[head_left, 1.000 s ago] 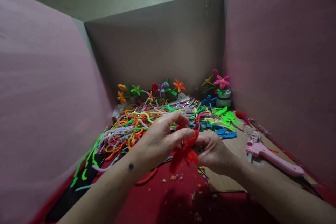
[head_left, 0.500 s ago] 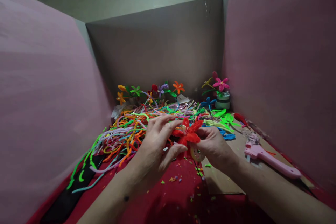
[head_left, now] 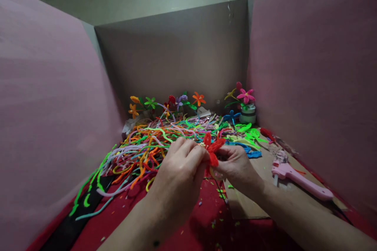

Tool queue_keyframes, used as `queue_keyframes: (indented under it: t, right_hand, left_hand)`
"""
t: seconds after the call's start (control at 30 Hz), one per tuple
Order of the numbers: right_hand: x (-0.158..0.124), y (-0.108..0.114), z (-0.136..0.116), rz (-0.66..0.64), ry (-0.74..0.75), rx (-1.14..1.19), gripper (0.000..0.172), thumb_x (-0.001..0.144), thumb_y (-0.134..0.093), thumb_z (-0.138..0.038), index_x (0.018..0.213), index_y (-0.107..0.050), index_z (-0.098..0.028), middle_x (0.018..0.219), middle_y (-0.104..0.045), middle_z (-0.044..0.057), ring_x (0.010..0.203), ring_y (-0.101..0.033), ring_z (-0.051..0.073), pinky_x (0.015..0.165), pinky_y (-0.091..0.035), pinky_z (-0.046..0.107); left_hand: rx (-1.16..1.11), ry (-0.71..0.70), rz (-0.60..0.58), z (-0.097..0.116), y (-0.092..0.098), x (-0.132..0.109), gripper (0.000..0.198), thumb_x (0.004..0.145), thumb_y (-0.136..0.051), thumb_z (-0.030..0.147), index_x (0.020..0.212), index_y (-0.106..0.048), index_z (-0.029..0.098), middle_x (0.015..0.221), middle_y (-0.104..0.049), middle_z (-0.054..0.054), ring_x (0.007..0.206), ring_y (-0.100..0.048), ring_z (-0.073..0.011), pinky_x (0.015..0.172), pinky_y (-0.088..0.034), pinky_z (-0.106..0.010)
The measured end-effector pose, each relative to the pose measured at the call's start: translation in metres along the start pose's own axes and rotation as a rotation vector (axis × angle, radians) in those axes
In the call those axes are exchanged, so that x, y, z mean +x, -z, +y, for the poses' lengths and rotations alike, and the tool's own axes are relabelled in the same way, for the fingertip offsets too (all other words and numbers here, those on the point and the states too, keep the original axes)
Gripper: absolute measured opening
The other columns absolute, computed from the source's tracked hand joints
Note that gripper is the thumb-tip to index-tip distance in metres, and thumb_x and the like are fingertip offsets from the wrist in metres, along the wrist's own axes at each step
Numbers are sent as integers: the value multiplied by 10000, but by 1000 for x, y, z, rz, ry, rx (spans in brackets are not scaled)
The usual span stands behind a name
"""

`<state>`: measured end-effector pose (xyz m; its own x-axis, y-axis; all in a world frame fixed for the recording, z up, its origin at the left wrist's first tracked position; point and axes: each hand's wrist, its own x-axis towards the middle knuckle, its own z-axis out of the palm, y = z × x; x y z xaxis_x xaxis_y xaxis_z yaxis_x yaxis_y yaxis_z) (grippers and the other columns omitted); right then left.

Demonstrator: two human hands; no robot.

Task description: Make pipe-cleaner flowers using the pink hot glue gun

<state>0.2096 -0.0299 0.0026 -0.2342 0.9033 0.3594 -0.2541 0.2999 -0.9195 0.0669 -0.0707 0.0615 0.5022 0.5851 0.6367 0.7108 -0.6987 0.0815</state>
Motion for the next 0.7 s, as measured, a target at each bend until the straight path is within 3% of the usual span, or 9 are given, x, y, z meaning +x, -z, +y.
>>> queue_keyframes:
  t: [0.37, 0.53, 0.7]
  right_hand:
    - [0, 0, 0, -25, -10, 178, 177, 561, -762, -206, 733, -739, -173, 580, -613, -13, 535, -480, 85, 526, -426, 203]
    - [0, 1, -1, 11, -27, 170, 187, 570, -758, -225, 750, -741, -177, 603, -643, 1, 563, -524, 105, 549, -445, 221]
    - [2, 2, 3, 36, -44, 163, 180, 568, -759, -231, 737, -735, -171, 617, -654, 2, 561, -534, 107, 567, -451, 240]
  left_hand:
    - [87, -106, 173, -2, -14, -13, 206, 827, -461, 98, 915, -630, 175, 702, -544, -46, 659, -450, -152, 556, -379, -283]
    - [6, -186, 235, -8, -23, -17, 272, 796, -467, 25, 1003, -559, 174, 849, -598, -71, 761, -506, -168, 661, -439, -313]
    - [-24, -169, 255, -11, -23, -18, 262, 777, -504, 34, 983, -547, 191, 862, -628, -54, 771, -538, -163, 707, -430, -315]
